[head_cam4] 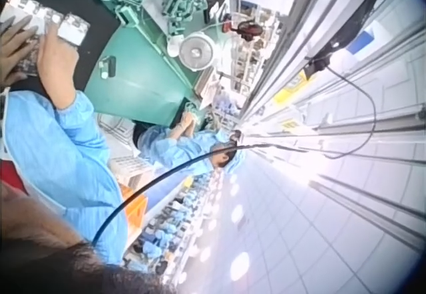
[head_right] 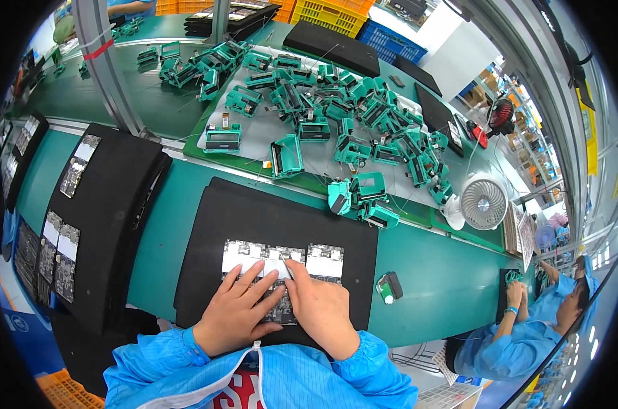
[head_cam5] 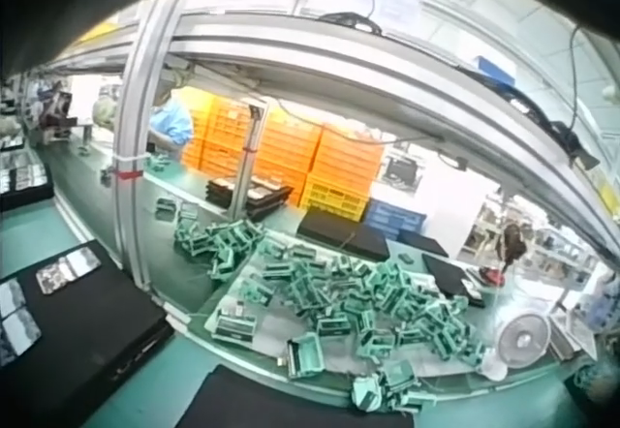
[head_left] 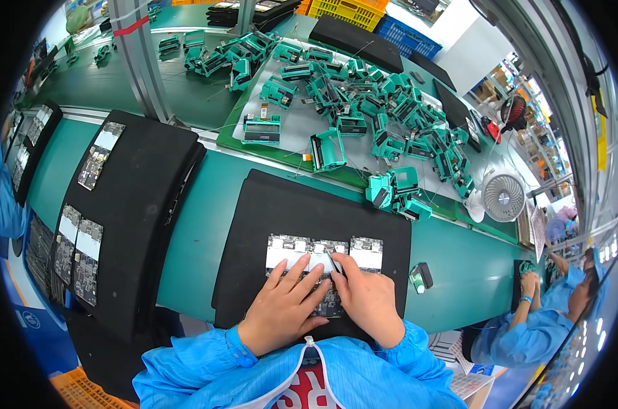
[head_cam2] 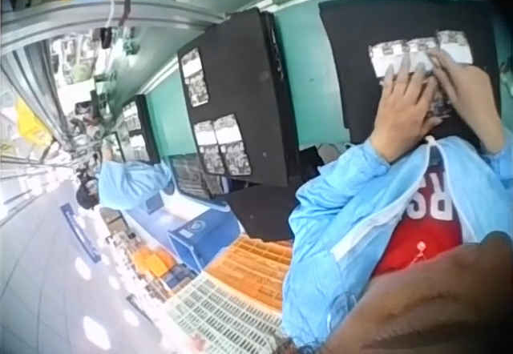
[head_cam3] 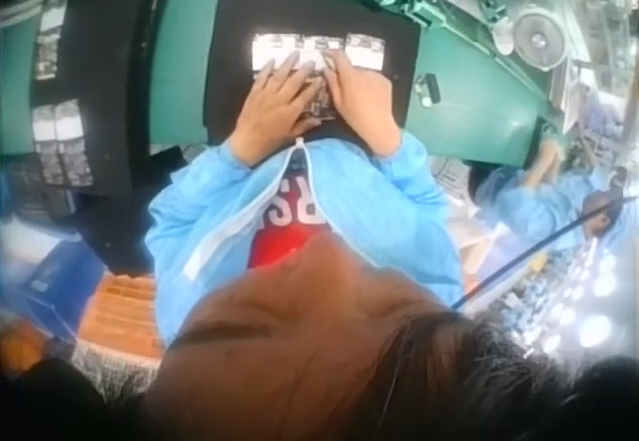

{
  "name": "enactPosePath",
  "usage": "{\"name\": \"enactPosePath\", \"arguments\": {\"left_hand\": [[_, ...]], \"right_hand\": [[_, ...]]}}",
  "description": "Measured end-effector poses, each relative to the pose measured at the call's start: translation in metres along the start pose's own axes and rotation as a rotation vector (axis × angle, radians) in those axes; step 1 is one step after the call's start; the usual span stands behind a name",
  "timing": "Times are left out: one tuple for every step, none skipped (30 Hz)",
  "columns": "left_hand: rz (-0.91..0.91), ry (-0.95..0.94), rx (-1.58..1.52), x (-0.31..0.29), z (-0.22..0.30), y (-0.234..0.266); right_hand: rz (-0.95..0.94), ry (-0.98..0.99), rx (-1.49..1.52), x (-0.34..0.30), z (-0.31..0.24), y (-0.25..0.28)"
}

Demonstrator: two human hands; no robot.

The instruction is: The person assembles circuit boards by hand, placing green housings and electronic components onto them.

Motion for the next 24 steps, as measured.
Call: {"name": "enactPosePath", "arguments": {"left_hand": [[0.007,-0.004,-0.01,-0.001,-0.001,-0.001],[0.007,-0.004,-0.013,-0.002,-0.002,-0.001],[0.012,-0.005,-0.011,-0.002,-0.003,-0.001],[0.016,-0.005,-0.008,-0.003,-0.004,0.0],[0.018,-0.005,-0.008,-0.002,-0.004,0.0],[0.013,0.004,-0.01,-0.003,-0.004,-0.001],[0.009,0.013,-0.011,-0.003,-0.004,-0.001],[0.009,0.018,-0.01,-0.003,-0.004,-0.002],[0.009,0.011,-0.026,-0.003,-0.004,-0.002],[0.008,0.005,-0.042,-0.003,-0.005,-0.002],[0.034,-0.017,-0.078,-0.005,-0.004,0.001],[0.034,-0.014,-0.075,-0.007,-0.005,0.002],[0.073,0.002,-0.101,-0.012,-0.007,0.006],[0.111,0.019,-0.126,-0.016,-0.01,0.01],[0.134,0.046,-0.095,-0.02,-0.015,0.018],[0.131,0.091,-0.067,-0.026,-0.018,0.025],[0.127,0.135,-0.039,-0.031,-0.022,0.029],[0.128,0.153,-0.031,-0.036,-0.024,0.03],[0.094,0.146,-0.041,-0.04,-0.025,0.026],[0.059,0.138,-0.052,-0.042,-0.026,0.021],[0.076,0.137,-0.036,-0.043,-0.025,0.02],[0.077,0.143,-0.034,-0.043,-0.025,0.02],[0.098,0.141,-0.041,-0.043,-0.025,0.022],[0.118,0.139,-0.049,-0.043,-0.025,0.023]], "right_hand": [[-0.003,-0.001,-0.002,0.001,-0.002,-0.001],[0.016,0.019,-0.043,0.001,-0.005,0.0],[0.035,0.041,-0.085,0.002,-0.008,0.001],[0.034,0.042,-0.086,0.003,-0.009,0.0],[0.031,0.044,-0.145,0.003,-0.011,-0.002],[0.026,0.049,-0.202,0.004,-0.013,-0.004],[0.024,0.053,-0.2,0.005,-0.015,0.0],[-0.036,0.02,-0.174,0.007,-0.014,0.005],[-0.094,-0.011,-0.15,0.008,-0.01,0.008],[-0.066,-0.002,-0.134,0.006,-0.007,0.011],[-0.066,0.007,-0.133,0.007,-0.009,0.015],[-0.063,0.014,-0.088,0.006,-0.013,0.02],[-0.06,0.022,-0.042,0.007,-0.016,0.023],[-0.049,0.047,0.006,0.012,-0.02,0.021],[-0.065,0.064,0.029,0.017,-0.025,0.019],[-0.08,0.08,0.053,0.022,-0.031,0.016],[-0.074,0.091,0.051,0.026,-0.035,0.013],[-0.073,0.095,0.053,0.029,-0.037,0.005],[-0.072,0.131,0.058,0.032,-0.04,-0.003],[-0.071,0.166,0.063,0.033,-0.044,-0.008],[-0.056,0.175,0.052,0.034,-0.049,-0.009],[-0.058,0.181,0.054,0.034,-0.051,-0.01],[-0.072,0.158,0.075,0.036,-0.052,-0.013],[-0.087,0.134,0.095,0.036,-0.051,-0.015]]}}
Point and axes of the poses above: each hand's wrist, its own x-axis towards the middle knuckle, its own y-axis out of the back of the hand, z = x × y, the point moved 6 cm from there along x, towards the middle knuckle, and after that the axes turned 9 degrees about -z, right-handed, at the moved point
